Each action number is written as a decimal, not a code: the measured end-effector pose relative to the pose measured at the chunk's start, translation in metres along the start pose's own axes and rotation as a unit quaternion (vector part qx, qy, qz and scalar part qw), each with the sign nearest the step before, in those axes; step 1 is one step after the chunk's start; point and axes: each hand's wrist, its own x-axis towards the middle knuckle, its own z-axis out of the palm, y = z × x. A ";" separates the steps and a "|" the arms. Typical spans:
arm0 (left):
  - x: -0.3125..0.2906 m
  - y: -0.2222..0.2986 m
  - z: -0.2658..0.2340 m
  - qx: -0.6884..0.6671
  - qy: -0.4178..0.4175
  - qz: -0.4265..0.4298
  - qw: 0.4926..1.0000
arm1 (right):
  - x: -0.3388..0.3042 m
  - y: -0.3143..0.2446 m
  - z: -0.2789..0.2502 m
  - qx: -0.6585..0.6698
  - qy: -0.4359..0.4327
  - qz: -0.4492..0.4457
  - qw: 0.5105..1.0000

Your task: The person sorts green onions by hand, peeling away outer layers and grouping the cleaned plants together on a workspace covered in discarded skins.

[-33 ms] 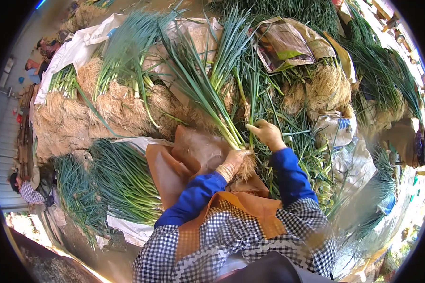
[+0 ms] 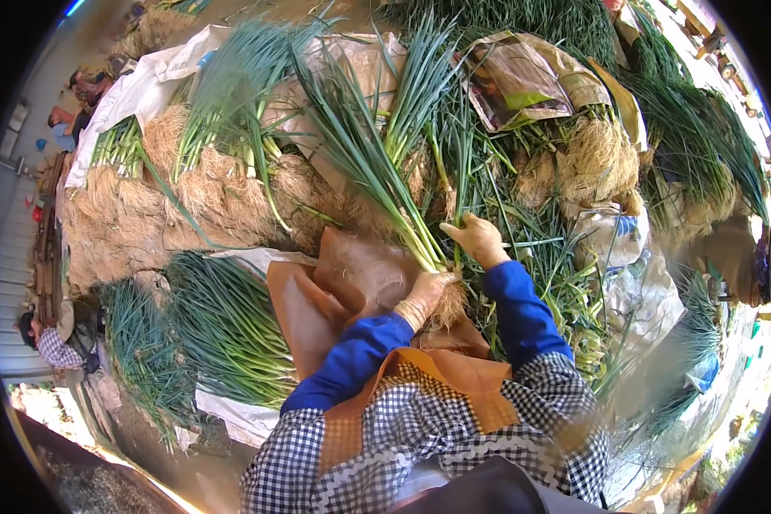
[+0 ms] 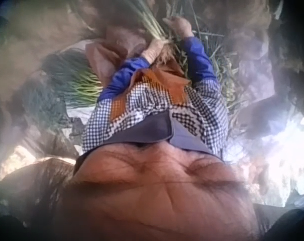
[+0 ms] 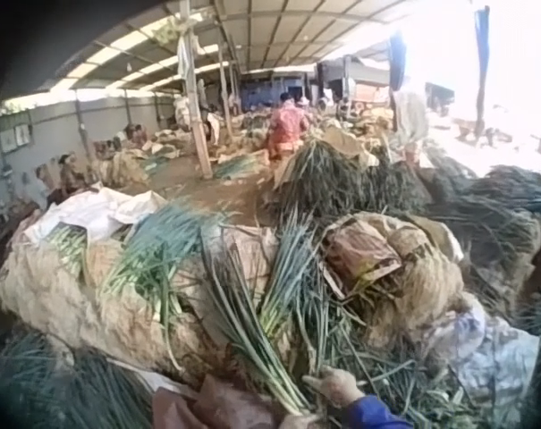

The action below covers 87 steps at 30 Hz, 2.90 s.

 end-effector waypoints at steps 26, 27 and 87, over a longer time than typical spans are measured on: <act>-0.034 0.144 0.026 -0.131 -0.142 0.059 0.979 | 0.123 0.015 0.017 -0.102 0.033 0.040 0.993; -0.031 0.131 0.030 -0.109 -0.075 0.022 0.991 | 0.131 0.030 0.022 -0.124 0.024 0.034 0.991; -0.083 0.079 0.013 -0.293 -0.184 -0.142 0.927 | 0.034 -0.022 0.069 0.881 -0.238 -0.015 0.409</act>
